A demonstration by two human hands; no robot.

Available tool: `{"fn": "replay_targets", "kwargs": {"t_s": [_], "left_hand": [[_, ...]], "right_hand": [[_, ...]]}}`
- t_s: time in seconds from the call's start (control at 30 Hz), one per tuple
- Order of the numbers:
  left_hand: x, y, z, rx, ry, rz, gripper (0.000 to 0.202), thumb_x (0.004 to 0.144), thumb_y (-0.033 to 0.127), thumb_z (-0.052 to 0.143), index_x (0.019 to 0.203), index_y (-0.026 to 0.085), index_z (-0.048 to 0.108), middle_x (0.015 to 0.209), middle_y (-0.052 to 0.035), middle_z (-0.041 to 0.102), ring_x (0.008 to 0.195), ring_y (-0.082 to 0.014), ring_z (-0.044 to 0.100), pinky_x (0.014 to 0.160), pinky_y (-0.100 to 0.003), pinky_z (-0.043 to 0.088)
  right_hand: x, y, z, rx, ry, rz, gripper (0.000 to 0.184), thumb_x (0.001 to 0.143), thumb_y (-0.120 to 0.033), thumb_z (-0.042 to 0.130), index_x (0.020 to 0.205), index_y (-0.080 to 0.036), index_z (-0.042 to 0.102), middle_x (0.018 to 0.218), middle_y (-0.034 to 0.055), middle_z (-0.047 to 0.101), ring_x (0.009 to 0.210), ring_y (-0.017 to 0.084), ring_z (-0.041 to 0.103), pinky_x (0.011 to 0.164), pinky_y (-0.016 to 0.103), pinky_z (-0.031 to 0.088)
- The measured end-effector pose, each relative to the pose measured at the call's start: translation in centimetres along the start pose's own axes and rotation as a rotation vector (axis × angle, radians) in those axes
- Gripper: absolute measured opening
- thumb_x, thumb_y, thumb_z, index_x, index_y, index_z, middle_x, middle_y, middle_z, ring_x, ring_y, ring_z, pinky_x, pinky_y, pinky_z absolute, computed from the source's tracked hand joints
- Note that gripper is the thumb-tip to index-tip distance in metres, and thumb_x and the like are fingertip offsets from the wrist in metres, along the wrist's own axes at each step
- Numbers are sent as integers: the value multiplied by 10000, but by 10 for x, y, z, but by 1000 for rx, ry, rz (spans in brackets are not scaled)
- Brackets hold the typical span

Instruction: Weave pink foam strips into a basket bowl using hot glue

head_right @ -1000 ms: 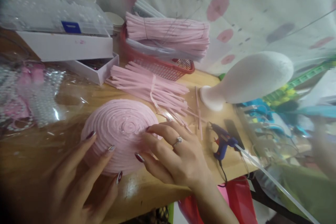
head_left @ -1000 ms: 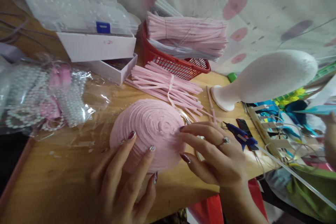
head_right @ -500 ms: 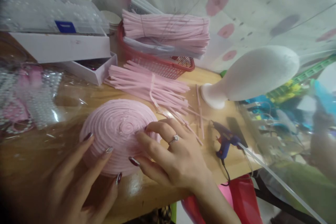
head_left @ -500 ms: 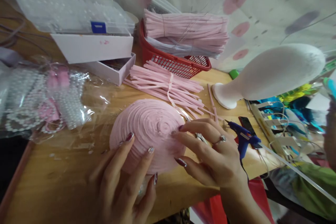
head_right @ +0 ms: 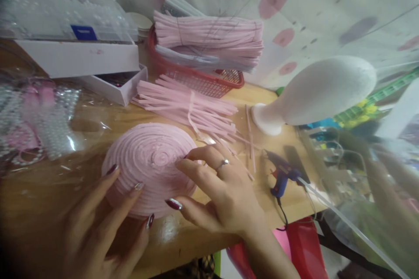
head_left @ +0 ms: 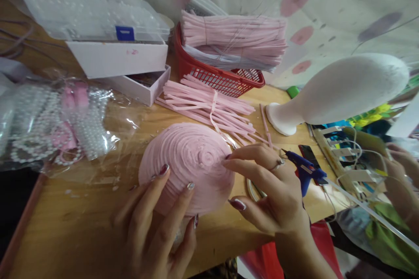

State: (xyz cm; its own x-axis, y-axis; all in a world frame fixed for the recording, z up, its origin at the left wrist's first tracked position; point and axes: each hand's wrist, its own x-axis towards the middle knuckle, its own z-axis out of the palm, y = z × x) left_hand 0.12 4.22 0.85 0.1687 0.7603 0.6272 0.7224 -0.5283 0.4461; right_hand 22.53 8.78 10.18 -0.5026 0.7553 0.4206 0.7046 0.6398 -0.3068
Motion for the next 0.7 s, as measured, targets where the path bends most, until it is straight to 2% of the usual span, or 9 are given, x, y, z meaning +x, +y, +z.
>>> {"fn": "replay_targets", "kwargs": {"t_s": [0.2, 0.3, 0.5, 0.6, 0.7], "left_hand": [[0, -2, 2, 25, 27, 48, 531, 775, 239, 788, 1284, 230, 638, 1469, -143, 548, 1172, -330, 638, 978, -476, 553], [2, -1, 1, 15, 13, 27, 491, 783, 211, 778, 1255, 216, 644, 1468, -154, 538, 1178, -337, 635, 981, -489, 553], [3, -3, 0, 35, 12, 77, 504, 790, 213, 772, 1273, 198, 630, 1429, -168, 558, 1161, -334, 638, 946, -468, 562], [1, -3, 1, 23, 24, 62, 514, 789, 219, 774, 1281, 205, 628, 1439, -154, 556, 1185, -324, 627, 951, -438, 563], [2, 2, 1, 33, 27, 22, 486, 799, 208, 759, 1269, 213, 635, 1413, -141, 578, 1202, -319, 614, 971, -437, 555]], "right_hand": [[-1, -1, 1, -50, -14, -24, 296, 1001, -392, 542, 1149, -153, 635, 1035, 92, 635, 901, 227, 614, 750, 395, 496], [-1, -1, 1, -63, -23, -26, 289, 985, -368, 567, 1161, -149, 634, 1042, 92, 629, 900, 225, 608, 753, 391, 495], [0, -1, 2, -18, 0, 11, 303, 991, -400, 553, 1151, -153, 626, 1035, 86, 636, 903, 215, 615, 759, 383, 498], [-2, -1, 2, -7, 45, -3, 306, 1000, -411, 532, 1152, -158, 612, 1018, 87, 650, 896, 224, 619, 754, 397, 495], [-2, -1, 3, -12, 13, -4, 310, 1007, -419, 518, 1167, -169, 609, 1036, 91, 636, 916, 229, 612, 757, 400, 496]]}}
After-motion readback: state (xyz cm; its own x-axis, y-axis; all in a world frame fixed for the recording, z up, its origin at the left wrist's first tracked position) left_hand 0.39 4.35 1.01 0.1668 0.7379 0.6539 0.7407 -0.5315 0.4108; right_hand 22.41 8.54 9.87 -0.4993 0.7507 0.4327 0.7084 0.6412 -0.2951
